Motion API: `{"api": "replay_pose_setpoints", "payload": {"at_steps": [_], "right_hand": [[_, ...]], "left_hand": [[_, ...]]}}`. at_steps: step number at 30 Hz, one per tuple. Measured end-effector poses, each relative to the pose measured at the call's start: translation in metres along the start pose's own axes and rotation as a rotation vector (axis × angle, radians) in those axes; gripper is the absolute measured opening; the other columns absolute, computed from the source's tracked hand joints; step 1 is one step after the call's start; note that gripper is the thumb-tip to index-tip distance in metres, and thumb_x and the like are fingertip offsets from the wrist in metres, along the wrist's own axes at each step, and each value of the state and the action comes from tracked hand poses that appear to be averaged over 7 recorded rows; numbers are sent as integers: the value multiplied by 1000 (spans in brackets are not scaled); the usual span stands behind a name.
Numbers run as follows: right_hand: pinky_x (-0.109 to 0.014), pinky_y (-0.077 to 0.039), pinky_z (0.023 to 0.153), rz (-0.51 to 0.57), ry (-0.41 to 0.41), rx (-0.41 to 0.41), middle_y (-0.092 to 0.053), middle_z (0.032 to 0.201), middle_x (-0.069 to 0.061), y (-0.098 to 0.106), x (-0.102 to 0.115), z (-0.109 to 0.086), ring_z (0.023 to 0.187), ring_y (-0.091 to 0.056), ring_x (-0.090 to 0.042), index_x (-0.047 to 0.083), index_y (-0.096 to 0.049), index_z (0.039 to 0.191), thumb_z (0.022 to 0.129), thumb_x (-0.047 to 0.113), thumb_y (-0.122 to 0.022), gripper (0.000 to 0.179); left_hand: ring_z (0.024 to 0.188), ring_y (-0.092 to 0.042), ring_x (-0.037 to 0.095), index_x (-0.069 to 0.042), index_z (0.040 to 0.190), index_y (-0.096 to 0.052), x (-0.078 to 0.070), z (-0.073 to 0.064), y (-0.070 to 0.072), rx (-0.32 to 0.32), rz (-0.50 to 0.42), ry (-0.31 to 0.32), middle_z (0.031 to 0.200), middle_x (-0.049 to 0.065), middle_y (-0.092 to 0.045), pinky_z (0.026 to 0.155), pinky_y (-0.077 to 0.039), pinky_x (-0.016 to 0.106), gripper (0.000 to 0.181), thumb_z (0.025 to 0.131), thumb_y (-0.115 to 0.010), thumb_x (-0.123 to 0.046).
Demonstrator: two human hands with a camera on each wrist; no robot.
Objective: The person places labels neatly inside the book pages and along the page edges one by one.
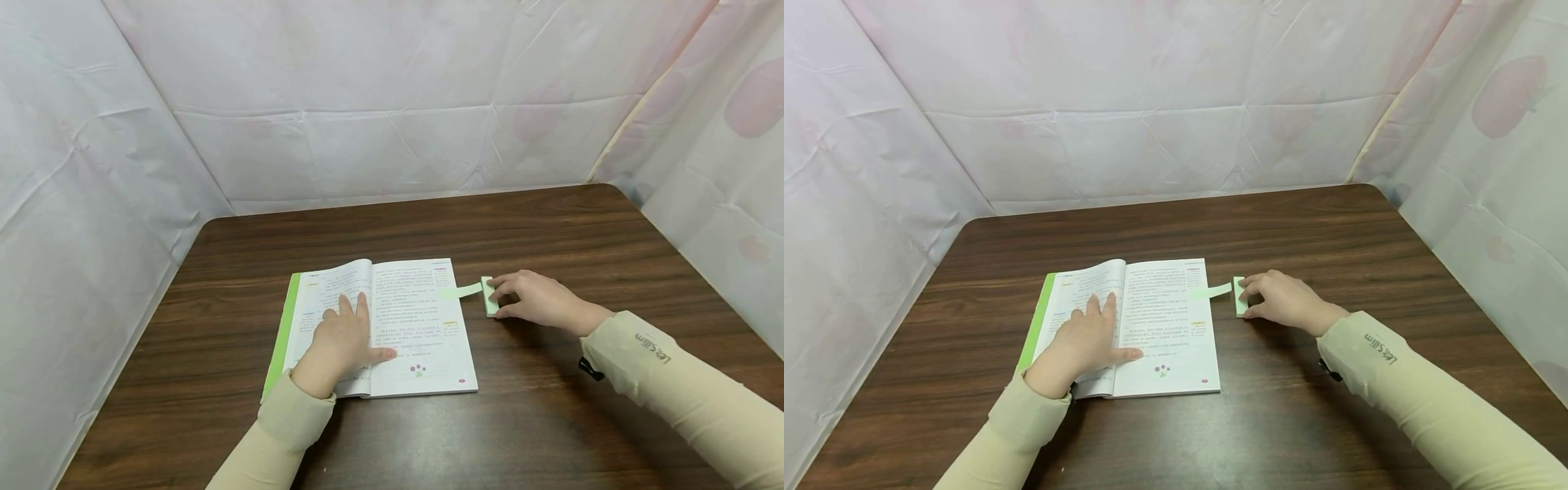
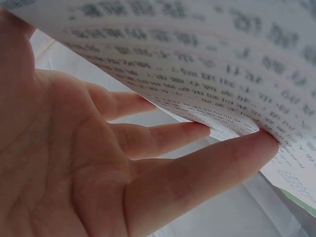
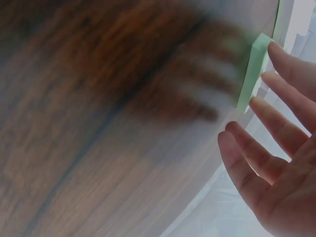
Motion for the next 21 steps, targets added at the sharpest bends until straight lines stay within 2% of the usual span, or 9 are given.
{"api": "replay_pose_setpoints", "payload": {"at_steps": [5,10,17,21], "right_hand": [[-58,-46,96,-23,17,11,-61,138,-12,2,1,0,126,-56,-38,14,-76,109,87,22,-75,23],[-59,-45,96,-25,-26,22,-60,140,-12,1,1,0,127,-54,-38,15,-76,110,84,28,-79,29],[-57,-48,91,-57,-16,31,-60,140,-11,2,3,1,126,-55,-37,17,-77,106,86,25,-77,22],[-56,-50,88,-69,-1,21,-61,138,-11,4,3,0,124,-56,-38,18,-77,105,90,22,-71,17]], "left_hand": [[113,-57,50,2,153,-29,0,0,-1,-4,5,-3,149,36,-37,78,-55,47,119,72,-69,-76],[113,-57,49,2,153,-29,0,0,-1,-7,3,-3,149,36,-38,78,-55,47,120,72,-69,-76],[110,-57,48,2,153,-29,0,0,-1,-5,-5,-3,149,35,-37,78,-54,46,119,72,-70,-75],[109,-57,48,3,153,-29,0,0,0,-9,-4,-4,148,35,-37,78,-54,46,119,72,-70,-75]]}}
Point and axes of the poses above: each hand's wrist, its own z-axis towards the middle knuckle, its own y-axis out of the back of the hand, x = y × z, the point moved 5 cm from there along z, towards the middle knuckle
